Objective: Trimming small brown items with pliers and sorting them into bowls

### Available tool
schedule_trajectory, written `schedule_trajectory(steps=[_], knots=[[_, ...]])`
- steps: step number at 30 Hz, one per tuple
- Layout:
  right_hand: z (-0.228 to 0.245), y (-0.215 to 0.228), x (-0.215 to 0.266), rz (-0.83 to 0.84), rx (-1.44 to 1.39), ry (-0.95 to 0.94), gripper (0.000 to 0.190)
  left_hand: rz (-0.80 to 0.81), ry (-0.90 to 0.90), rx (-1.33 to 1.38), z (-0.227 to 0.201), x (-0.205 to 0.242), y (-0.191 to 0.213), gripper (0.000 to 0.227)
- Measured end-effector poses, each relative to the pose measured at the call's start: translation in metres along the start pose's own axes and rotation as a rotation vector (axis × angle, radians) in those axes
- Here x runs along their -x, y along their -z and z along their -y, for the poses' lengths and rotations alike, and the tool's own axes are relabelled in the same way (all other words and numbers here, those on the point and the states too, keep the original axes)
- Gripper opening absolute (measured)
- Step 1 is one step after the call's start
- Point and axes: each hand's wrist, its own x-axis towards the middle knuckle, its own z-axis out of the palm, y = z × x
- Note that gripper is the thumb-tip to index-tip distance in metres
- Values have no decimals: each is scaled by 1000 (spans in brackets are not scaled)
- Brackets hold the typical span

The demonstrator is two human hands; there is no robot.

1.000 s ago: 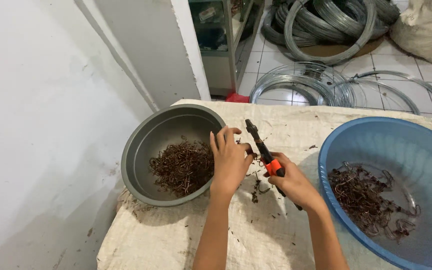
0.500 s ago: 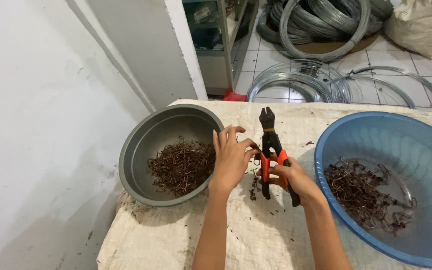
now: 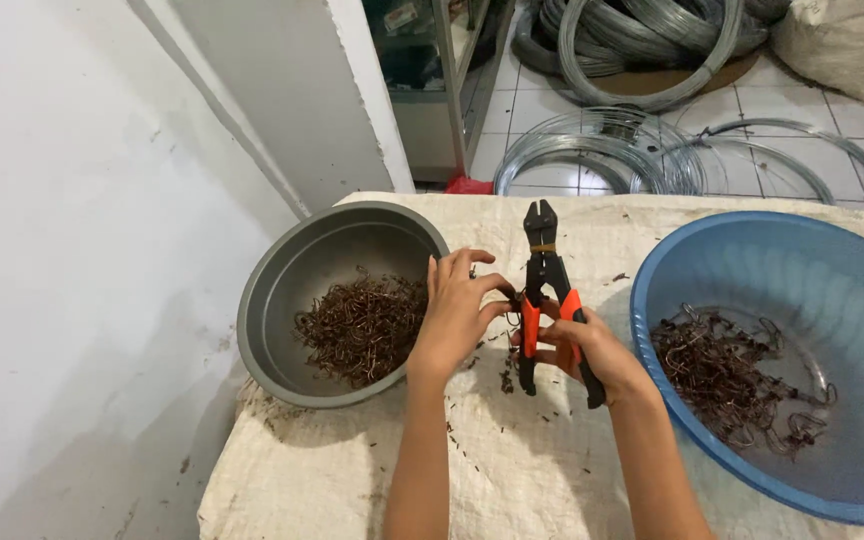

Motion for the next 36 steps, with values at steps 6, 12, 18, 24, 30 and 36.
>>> schedule_trajectory(steps=[6, 12, 18, 24, 30, 36], knots=[[-13, 8, -9, 76, 27, -2, 64, -49, -44, -16, 3, -2, -8, 8], [-11, 14, -5, 9, 319, 147, 22, -149, 25, 35, -4, -1, -1, 15], [-47, 50, -49, 23, 780, 490, 63, -255, 84, 262, -14, 4, 14, 19], [-42, 31, -40, -123, 942, 687, 71, -278, 117, 382, 1, 2, 8, 21], [-56, 58, -68, -115, 1061, 794, 64, -258, 113, 462, 7, 5, 14, 22], [-65, 73, -83, -100, 1153, 846, 65, -230, 84, 490, 4, 8, 20, 22]])
